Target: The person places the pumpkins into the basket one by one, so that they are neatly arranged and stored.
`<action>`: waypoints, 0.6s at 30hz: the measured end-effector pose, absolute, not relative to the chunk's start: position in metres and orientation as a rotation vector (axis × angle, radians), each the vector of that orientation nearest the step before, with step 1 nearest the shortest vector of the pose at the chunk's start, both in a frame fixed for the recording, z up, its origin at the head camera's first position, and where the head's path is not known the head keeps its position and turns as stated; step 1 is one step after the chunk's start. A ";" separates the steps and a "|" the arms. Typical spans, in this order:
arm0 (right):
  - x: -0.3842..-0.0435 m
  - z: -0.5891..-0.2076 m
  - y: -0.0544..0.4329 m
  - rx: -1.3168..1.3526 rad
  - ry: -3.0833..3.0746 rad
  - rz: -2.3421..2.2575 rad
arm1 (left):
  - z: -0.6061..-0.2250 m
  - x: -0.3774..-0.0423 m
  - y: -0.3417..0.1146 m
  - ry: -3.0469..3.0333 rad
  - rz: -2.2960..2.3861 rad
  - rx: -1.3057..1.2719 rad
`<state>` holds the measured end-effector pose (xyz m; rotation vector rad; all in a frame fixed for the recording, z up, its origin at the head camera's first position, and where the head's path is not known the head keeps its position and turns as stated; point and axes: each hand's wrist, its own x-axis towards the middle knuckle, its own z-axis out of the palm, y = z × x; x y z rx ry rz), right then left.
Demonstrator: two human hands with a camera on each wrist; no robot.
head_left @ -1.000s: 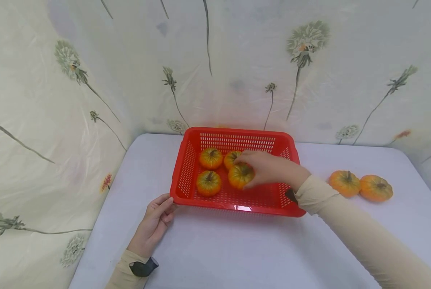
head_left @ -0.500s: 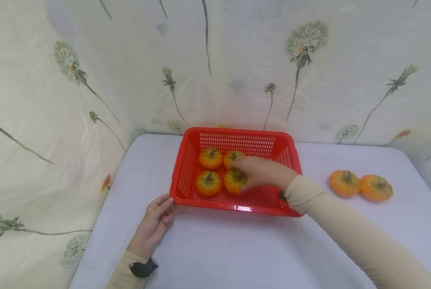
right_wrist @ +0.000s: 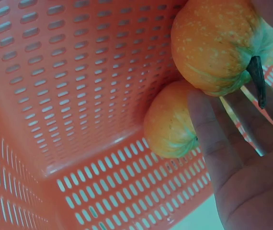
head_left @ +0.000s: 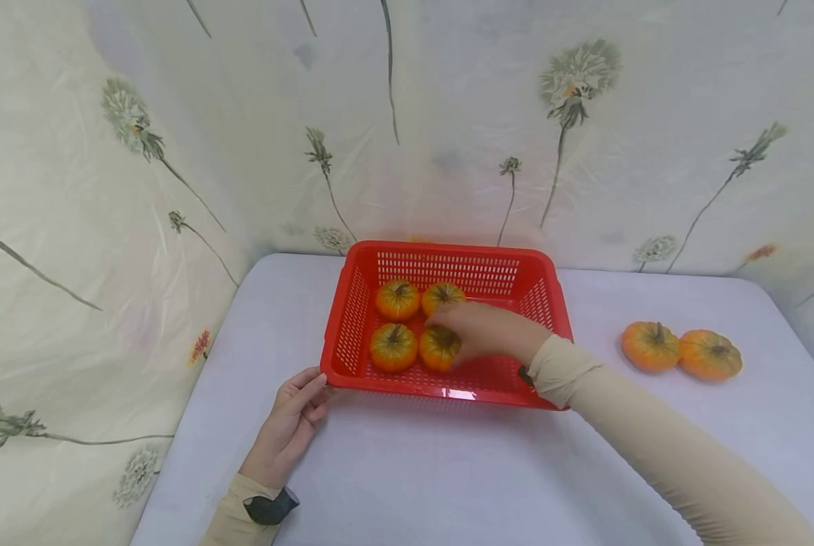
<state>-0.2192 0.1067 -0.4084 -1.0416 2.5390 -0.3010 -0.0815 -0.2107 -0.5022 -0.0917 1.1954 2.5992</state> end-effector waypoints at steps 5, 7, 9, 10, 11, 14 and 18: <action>-0.219 -0.409 0.106 -1.000 2.530 -0.296 | -0.502 -0.081 -0.211 1.191 2.601 -0.089; -0.219 -0.409 0.106 -0.993 2.530 -0.291 | -0.503 -0.081 -0.211 1.191 2.601 -0.091; -0.219 -0.409 0.106 -0.986 2.528 -0.290 | -0.503 -0.081 -0.211 1.189 2.601 -0.094; -0.219 -0.409 0.106 -0.984 2.527 -0.290 | -0.503 -0.081 -0.211 1.187 2.600 -0.095; -0.219 -0.409 0.107 -0.981 2.527 -0.290 | -0.503 -0.081 -0.211 1.186 2.599 -0.096; -0.219 -0.410 0.108 -0.989 2.532 -0.303 | -0.503 -0.081 -0.211 1.182 2.599 -0.098; -0.219 -0.410 0.111 -1.002 2.547 -0.325 | -0.503 -0.081 -0.211 1.185 2.598 -0.102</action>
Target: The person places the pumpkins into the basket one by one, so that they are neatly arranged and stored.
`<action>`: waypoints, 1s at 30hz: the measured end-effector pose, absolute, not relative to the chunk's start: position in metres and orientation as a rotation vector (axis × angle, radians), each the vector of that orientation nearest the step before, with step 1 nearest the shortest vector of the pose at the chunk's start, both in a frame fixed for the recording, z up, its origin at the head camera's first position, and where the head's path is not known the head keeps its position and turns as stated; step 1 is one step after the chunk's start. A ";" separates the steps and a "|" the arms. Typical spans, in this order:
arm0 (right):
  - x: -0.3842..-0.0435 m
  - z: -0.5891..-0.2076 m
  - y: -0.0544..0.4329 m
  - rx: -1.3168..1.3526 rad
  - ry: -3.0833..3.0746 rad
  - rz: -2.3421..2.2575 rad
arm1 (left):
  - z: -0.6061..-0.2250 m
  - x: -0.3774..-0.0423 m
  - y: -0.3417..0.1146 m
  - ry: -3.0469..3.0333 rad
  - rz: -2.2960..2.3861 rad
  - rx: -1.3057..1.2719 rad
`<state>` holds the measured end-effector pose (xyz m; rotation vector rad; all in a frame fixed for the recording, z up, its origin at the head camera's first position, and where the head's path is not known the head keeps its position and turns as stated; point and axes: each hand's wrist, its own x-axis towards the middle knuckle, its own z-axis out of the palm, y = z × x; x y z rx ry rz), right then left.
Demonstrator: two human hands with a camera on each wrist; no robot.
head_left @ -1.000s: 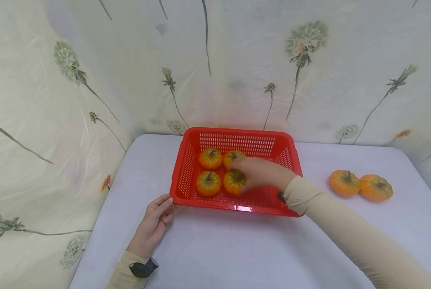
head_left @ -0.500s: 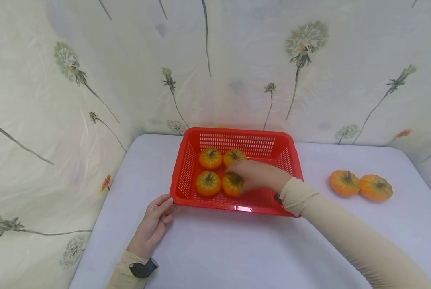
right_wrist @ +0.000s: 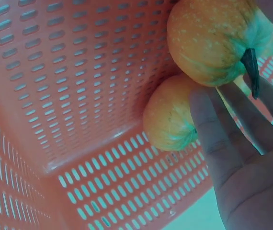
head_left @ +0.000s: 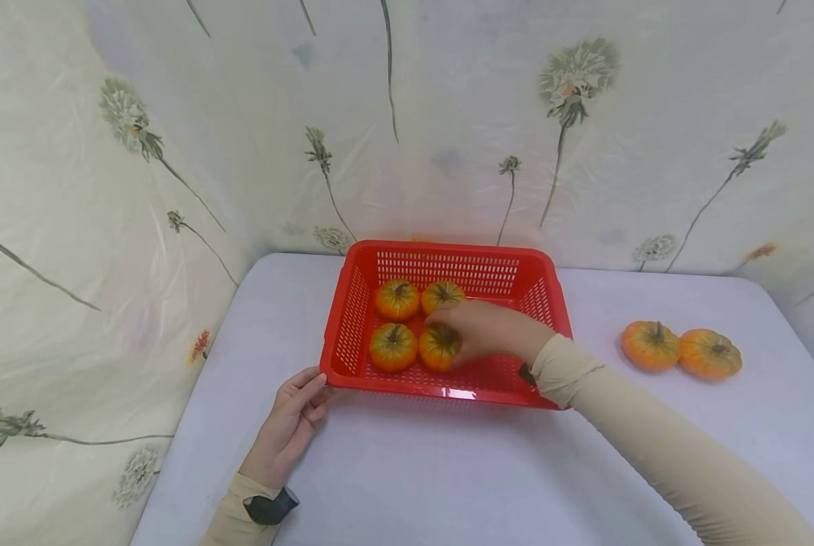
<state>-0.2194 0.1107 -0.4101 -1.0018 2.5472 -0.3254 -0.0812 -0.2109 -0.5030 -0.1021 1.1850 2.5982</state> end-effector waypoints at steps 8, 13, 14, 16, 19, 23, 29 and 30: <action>-0.220 -0.398 0.116 -0.973 2.560 -0.387 | -0.503 -0.081 -0.211 1.187 2.596 -0.109; -0.219 -0.389 0.122 -0.937 2.562 -0.434 | -0.501 -0.080 -0.211 1.215 2.592 -0.131; -0.219 -0.387 0.123 -0.927 2.564 -0.445 | -0.501 -0.080 -0.211 1.222 2.591 -0.139; -0.218 -0.384 0.127 -0.905 2.574 -0.458 | -0.501 -0.080 -0.211 1.233 2.589 -0.153; -0.218 -0.380 0.132 -0.892 2.598 -0.476 | -0.501 -0.080 -0.211 1.233 2.589 -0.159; -0.218 -0.374 0.140 -0.879 2.637 -0.491 | -0.501 -0.080 -0.211 1.227 2.595 -0.149; -0.216 -0.365 0.157 -0.873 2.678 -0.510 | -0.501 -0.080 -0.210 1.232 2.591 -0.169; -0.215 -0.364 0.160 -0.864 2.688 -0.507 | -0.501 -0.080 -0.210 1.235 2.589 -0.172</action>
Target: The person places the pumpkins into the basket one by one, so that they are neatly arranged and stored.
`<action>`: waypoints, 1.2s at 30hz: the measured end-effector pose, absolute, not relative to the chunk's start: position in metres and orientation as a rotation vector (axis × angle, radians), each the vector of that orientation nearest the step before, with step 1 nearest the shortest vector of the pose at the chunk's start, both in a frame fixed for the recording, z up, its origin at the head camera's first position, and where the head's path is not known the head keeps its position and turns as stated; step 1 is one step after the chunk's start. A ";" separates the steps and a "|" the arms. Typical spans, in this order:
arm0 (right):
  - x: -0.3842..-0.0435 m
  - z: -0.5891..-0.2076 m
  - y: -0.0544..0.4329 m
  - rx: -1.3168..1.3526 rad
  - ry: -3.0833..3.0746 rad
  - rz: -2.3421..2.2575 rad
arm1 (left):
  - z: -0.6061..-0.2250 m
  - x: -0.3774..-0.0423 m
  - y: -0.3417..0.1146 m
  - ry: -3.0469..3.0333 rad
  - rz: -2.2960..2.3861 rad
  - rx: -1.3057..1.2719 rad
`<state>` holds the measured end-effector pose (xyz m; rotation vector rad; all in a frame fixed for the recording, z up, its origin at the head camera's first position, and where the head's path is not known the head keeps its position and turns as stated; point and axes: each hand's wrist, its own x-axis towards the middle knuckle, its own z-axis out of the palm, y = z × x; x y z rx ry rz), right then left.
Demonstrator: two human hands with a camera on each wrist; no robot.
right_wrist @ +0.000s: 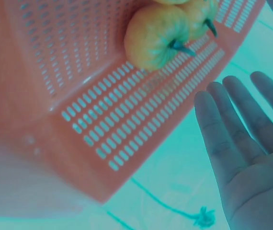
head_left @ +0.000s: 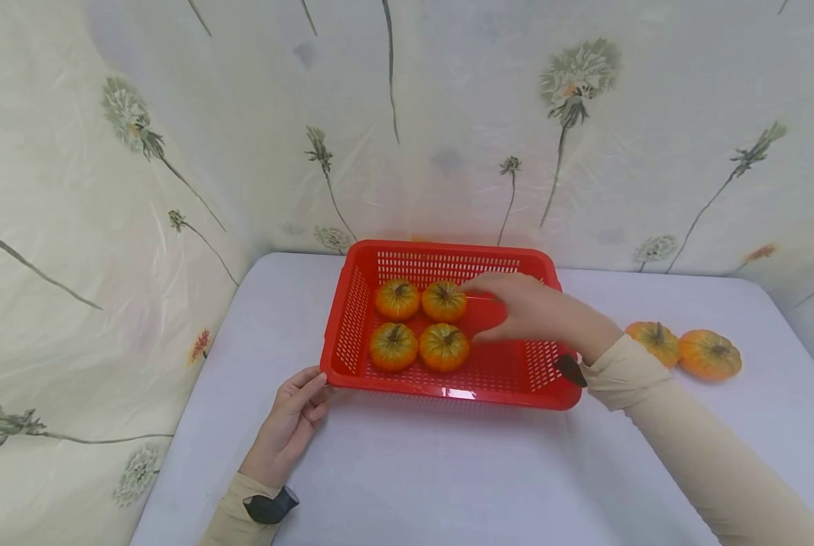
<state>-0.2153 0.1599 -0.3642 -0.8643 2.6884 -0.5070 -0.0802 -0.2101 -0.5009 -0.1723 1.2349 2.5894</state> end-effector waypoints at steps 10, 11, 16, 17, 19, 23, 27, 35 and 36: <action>-0.210 -0.357 0.191 -0.828 2.744 -0.547 | -0.501 -0.080 -0.210 1.223 2.591 -0.164; -0.210 -0.357 0.194 -0.817 2.750 -0.557 | -0.501 -0.080 -0.211 1.219 2.592 -0.162; -0.206 -0.355 0.212 -0.744 2.780 -0.597 | -0.500 -0.080 -0.211 1.223 2.590 -0.166; -0.205 -0.355 0.216 -0.718 2.776 -0.612 | -0.500 -0.080 -0.211 1.226 2.589 -0.170; -0.203 -0.353 0.224 -0.672 2.757 -0.644 | -0.500 -0.080 -0.210 1.229 2.588 -0.176; -0.198 -0.350 0.239 -0.569 2.719 -0.704 | -0.499 -0.080 -0.210 1.218 2.591 -0.171; -0.195 -0.351 0.254 -0.534 2.751 -0.717 | -0.499 -0.080 -0.210 1.209 2.593 -0.165; -0.191 -0.359 0.285 -0.402 2.822 -0.674 | -0.500 -0.080 -0.211 1.200 2.595 -0.151; -0.190 -0.360 0.289 -0.382 2.821 -0.669 | -0.500 -0.080 -0.211 1.201 2.596 -0.145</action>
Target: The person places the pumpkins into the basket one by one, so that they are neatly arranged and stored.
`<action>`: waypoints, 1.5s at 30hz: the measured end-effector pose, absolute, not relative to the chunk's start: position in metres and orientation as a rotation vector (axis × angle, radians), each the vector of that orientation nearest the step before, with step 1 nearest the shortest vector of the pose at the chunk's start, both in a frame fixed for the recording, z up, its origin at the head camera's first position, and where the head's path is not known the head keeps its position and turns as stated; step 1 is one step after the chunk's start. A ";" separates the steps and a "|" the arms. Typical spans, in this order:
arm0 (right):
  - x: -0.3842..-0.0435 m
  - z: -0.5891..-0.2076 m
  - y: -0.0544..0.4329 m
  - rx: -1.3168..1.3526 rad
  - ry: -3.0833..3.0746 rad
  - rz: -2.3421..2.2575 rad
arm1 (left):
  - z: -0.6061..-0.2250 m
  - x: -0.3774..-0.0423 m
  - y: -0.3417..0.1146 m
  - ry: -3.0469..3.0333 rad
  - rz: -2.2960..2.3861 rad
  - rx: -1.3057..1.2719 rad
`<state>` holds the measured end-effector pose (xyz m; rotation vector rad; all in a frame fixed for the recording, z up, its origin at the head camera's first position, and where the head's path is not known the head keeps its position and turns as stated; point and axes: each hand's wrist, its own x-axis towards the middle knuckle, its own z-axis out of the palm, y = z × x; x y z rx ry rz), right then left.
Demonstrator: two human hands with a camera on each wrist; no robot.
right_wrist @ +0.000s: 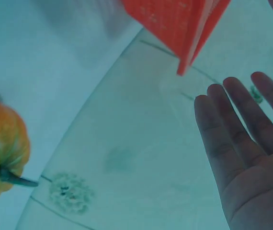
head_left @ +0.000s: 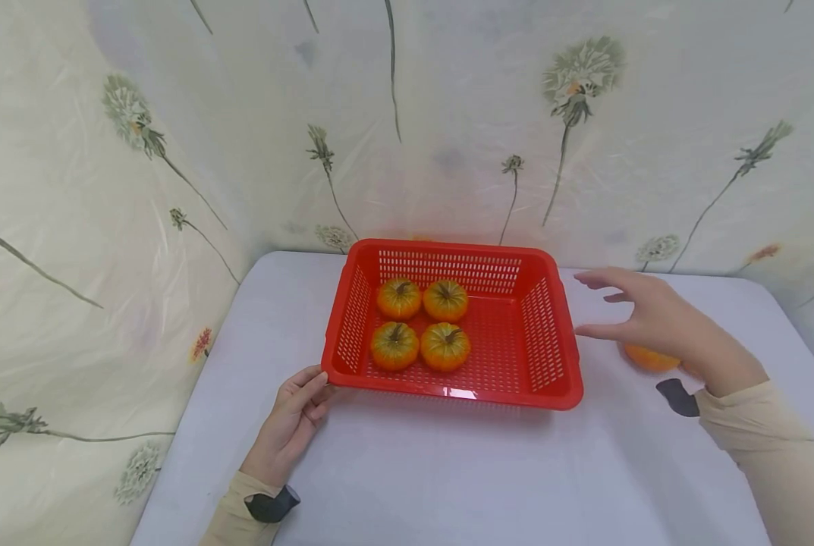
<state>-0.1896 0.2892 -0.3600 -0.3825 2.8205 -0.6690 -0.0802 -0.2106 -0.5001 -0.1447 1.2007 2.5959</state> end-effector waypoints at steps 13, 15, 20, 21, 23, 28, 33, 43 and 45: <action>-0.177 -0.378 0.335 -0.223 2.821 -0.677 | -0.500 -0.080 -0.210 1.190 2.592 -0.135; -0.177 -0.382 0.345 -0.195 2.812 -0.668 | -0.501 -0.080 -0.210 1.196 2.590 -0.130; -0.176 -0.395 0.368 -0.138 2.801 -0.680 | -0.500 -0.080 -0.209 1.207 2.587 -0.136; -0.175 -0.397 0.372 -0.131 2.805 -0.683 | -0.500 -0.080 -0.209 1.204 2.588 -0.141; -0.175 -0.402 0.379 -0.128 2.812 -0.686 | -0.500 -0.080 -0.210 1.200 2.590 -0.147; -0.174 -0.411 0.392 -0.078 2.789 -0.698 | -0.499 -0.080 -0.210 1.205 2.590 -0.160; -0.175 -0.420 0.402 -0.058 2.805 -0.649 | -0.500 -0.081 -0.211 1.204 2.591 -0.137; -0.177 -0.439 0.412 -0.066 2.797 -0.637 | -0.500 -0.081 -0.210 1.207 2.592 -0.143; -0.177 -0.441 0.413 -0.066 2.787 -0.633 | -0.500 -0.081 -0.210 1.212 2.589 -0.156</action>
